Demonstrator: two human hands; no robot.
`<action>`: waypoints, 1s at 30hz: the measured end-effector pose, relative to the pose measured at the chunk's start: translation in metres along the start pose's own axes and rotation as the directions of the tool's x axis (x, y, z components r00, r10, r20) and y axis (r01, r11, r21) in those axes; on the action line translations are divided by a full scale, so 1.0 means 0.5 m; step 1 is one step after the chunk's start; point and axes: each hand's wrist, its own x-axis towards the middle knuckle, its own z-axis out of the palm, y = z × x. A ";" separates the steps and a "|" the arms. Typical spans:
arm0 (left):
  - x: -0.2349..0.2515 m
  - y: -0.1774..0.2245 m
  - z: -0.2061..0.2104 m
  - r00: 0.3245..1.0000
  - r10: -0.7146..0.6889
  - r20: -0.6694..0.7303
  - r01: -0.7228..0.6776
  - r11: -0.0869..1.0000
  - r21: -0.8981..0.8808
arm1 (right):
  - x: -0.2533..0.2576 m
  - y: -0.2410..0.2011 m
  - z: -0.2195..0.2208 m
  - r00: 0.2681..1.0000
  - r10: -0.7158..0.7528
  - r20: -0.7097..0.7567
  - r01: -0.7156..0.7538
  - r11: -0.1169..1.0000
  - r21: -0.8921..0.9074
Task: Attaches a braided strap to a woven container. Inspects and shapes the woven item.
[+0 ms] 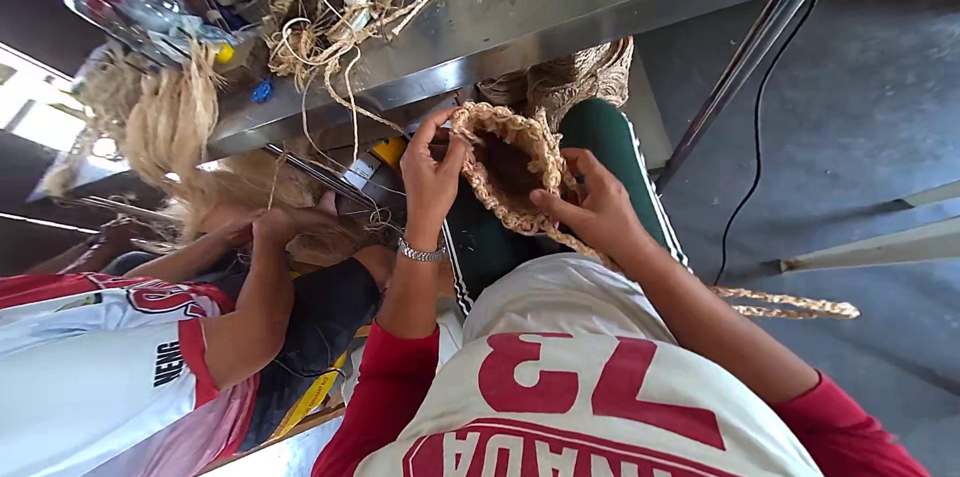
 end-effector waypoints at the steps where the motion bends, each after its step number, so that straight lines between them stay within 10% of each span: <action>1: -0.005 0.005 -0.005 1.000 -0.011 0.018 0.011 1.000 -0.021 | -0.002 -0.008 0.002 1.000 -0.024 0.002 0.024 1.000 0.008; 14: -0.055 -0.019 -0.009 0.973 -0.107 0.205 0.130 0.986 -0.103 | -0.016 -0.004 0.027 1.000 0.027 0.000 -0.027 1.000 0.009; 30: -0.048 -0.012 0.068 0.996 0.077 -0.051 -0.059 0.955 0.290 | -0.020 0.035 0.033 0.999 0.051 0.000 -0.051 0.994 0.099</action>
